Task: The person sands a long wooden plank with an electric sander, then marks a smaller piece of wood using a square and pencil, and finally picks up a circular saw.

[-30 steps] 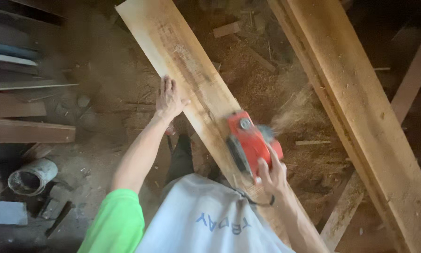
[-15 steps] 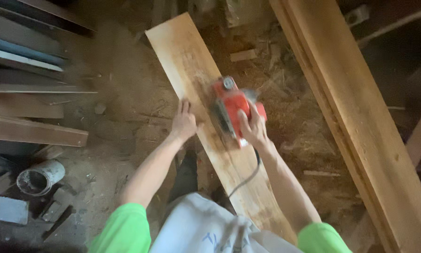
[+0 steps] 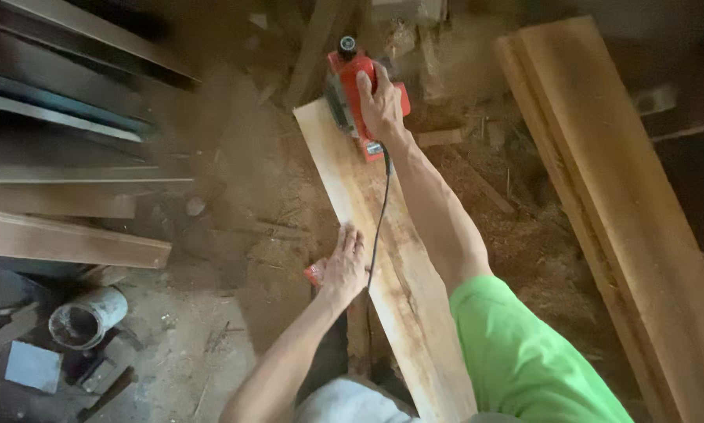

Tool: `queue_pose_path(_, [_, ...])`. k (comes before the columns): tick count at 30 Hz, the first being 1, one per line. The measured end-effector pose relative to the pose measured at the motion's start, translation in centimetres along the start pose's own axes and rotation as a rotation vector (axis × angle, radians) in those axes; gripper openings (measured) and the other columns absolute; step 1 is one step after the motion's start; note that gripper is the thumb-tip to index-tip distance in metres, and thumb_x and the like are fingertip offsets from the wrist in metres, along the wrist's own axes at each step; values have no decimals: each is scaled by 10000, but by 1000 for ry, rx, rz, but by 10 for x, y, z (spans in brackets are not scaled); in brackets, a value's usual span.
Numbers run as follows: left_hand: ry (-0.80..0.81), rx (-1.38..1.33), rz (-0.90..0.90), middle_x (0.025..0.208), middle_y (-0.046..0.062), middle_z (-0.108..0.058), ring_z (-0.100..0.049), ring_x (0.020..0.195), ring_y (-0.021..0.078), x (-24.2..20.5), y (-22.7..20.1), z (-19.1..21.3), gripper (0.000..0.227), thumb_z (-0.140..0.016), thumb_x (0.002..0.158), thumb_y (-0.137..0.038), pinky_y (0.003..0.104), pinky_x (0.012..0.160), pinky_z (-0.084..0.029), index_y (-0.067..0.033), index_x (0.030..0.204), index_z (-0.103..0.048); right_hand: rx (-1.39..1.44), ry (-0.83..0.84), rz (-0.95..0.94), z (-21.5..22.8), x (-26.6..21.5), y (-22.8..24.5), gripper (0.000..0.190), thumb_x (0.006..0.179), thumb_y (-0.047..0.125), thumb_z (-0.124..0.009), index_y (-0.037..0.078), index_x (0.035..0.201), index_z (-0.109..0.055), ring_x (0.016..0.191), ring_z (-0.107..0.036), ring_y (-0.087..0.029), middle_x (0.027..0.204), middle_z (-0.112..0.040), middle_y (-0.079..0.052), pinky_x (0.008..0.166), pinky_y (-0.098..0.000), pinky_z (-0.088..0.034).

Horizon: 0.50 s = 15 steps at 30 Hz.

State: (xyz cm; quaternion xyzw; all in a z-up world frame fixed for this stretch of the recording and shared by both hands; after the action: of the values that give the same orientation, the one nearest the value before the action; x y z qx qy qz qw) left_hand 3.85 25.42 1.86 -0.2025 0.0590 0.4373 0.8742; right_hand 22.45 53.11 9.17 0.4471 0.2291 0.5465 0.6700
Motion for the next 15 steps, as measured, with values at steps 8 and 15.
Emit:
queue_pose_path(8, [-115,-53,-9,1592,338,-293,-223,1509,453,1,4,-6,957,-702,866,-525,430,1228,-170,139,1469,-369,48,-27,115,-4,8,-3,502,1081,440,-501,90,1442,-493,1064,-662,-506,1138,-716,-291,863,-524,-535])
queue_pose_path(15, [44,16,57,1604,272,-318,-188,1517,426,2,12,-27,1076,-706,802,-592,409,1253,-160,111,1523,-326,28,-13,117,66,-103,2,507,1115,383,-549,46,1480,-449,1085,-677,-492,1129,-710,-312,894,-488,-560])
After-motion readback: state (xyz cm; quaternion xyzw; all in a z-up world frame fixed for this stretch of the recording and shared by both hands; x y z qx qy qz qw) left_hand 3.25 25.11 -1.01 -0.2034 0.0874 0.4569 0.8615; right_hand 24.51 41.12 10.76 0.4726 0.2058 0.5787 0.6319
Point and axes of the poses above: each hand's wrist, its own x-axis towards the middle knuckle, its own z-axis out of the back of the hand, y = z × x, the point moved 7 cm from there along x, towards the middle knuckle
